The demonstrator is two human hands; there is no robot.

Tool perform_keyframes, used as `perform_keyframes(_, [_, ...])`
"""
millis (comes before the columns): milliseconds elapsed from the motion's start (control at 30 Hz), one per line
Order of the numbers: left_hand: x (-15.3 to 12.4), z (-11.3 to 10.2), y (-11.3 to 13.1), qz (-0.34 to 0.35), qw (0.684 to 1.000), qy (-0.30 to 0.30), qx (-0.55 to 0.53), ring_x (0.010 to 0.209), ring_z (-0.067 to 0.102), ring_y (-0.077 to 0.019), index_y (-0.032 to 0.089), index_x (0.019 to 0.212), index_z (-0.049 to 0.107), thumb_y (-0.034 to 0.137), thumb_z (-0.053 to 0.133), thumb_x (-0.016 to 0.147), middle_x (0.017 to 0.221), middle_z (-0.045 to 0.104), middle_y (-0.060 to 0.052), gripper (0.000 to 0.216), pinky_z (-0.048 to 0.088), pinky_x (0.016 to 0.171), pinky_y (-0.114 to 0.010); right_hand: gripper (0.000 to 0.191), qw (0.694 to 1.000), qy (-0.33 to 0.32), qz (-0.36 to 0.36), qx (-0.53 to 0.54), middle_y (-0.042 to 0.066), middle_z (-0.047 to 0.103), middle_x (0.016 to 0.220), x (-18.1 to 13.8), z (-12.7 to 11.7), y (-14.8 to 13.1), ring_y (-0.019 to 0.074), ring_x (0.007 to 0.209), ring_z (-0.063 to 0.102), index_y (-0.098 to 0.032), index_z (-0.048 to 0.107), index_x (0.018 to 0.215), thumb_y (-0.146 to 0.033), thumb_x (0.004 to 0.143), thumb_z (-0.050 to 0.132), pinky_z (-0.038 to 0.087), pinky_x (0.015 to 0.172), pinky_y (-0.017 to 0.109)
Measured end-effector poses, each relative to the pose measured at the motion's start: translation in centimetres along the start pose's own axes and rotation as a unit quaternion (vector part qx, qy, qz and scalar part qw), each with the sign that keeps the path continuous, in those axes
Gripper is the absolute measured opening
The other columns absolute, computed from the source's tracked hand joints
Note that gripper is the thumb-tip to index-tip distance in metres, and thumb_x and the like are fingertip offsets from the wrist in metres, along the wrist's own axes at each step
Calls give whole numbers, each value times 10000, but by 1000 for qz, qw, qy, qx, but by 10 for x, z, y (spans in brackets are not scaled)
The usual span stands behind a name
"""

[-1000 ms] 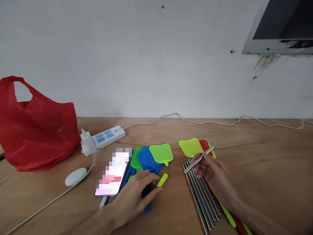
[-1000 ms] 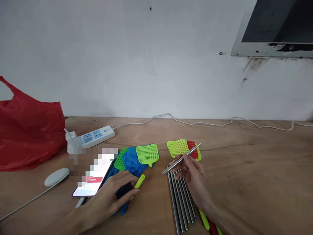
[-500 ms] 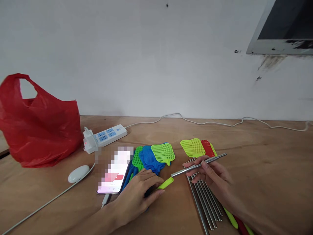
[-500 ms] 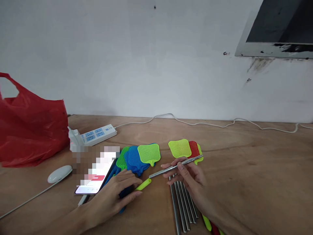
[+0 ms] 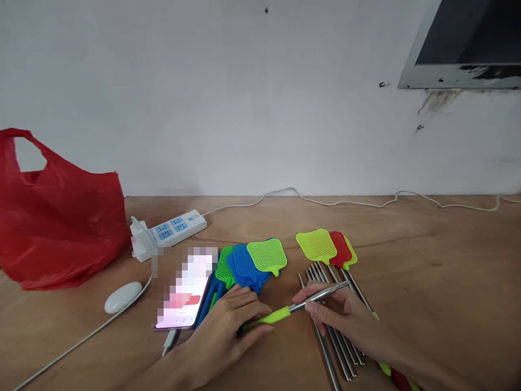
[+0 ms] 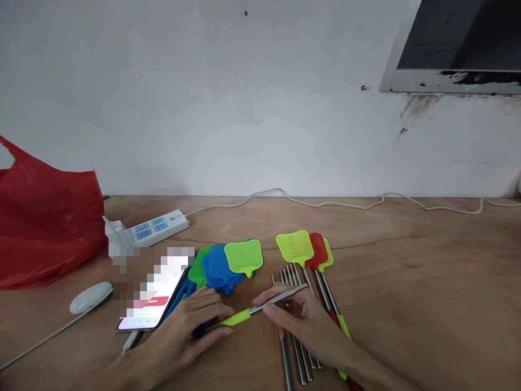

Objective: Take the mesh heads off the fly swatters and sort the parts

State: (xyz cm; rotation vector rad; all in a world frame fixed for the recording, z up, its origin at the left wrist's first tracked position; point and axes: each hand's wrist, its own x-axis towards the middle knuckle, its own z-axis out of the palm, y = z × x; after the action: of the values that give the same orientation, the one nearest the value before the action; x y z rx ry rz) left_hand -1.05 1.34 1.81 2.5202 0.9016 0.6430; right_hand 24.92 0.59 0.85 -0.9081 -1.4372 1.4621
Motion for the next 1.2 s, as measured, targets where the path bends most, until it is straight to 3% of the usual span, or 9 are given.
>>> perform_keyframes(100, [1,-2,1,0,1000,5,1,851,615,-206,205,1049,641,305,541,1028,918,674,-25,143,434,823,-338,293,996,-8,10,83,25,700,816,1,0,3,113,631,590,-250,680,1112,-447,896,687,513,548,214])
perform_keyframes(233, [2,-5,3,-17,1000,15,-12,831,604,-199,210,1050,634,309,522,1032,898,654,-20,151,444,769,-312,266,983,88,-40,159,24,698,728,6,-4,1,112,596,594,-221,655,989,-478,922,640,479,492,188])
perform_keyframes(533, [-2,0,2,-39,999,12,-23,757,574,-168,208,944,607,285,518,1006,831,608,-7,133,434,665,-261,296,990,120,-45,54,22,692,697,11,-12,-4,122,588,607,-184,718,896,-464,812,764,504,481,203])
perform_keyframes(700, [-1,-3,10,-63,998,-12,-16,627,501,-138,223,953,559,253,529,957,719,520,42,43,374,570,-239,281,997,66,-11,29,21,691,727,6,-7,-2,135,600,608,-197,737,948,-455,836,734,500,495,229])
perform_keyframes(800, [0,-7,15,-57,997,-44,-8,596,480,-135,228,938,538,228,487,959,698,511,47,55,330,537,-241,268,999,43,-17,5,24,705,769,4,-10,2,159,680,632,-216,754,1017,-433,875,686,519,611,273])
perform_keyframes(867, [0,-9,16,-56,997,-57,3,594,480,-138,229,929,531,224,457,966,706,527,42,83,320,538,-247,272,995,90,-36,-14,35,731,843,7,-16,3,177,766,648,-225,766,1023,-432,902,638,521,757,315])
perform_keyframes(1000, [-2,-10,13,-59,996,-65,29,576,473,-142,231,892,518,217,467,938,684,524,45,70,309,538,-251,310,981,162,-29,-98,59,759,953,20,-31,-2,218,876,658,-214,759,991,-461,907,592,503,856,360])
perform_keyframes(1100, [-5,-10,11,-47,996,-67,46,560,477,-140,231,862,508,174,504,862,671,529,48,57,301,534,-253,281,963,118,-50,-239,63,750,1009,33,-41,-9,214,857,653,-206,730,1019,-414,919,570,509,771,338])
perform_keyframes(1200, [-7,-9,8,-24,996,-64,64,572,504,-148,230,861,510,157,522,801,678,549,42,95,320,556,-261,283,904,54,-86,-416,62,743,990,48,-43,-16,183,725,629,-196,714,1008,-335,974,469,489,640,308])
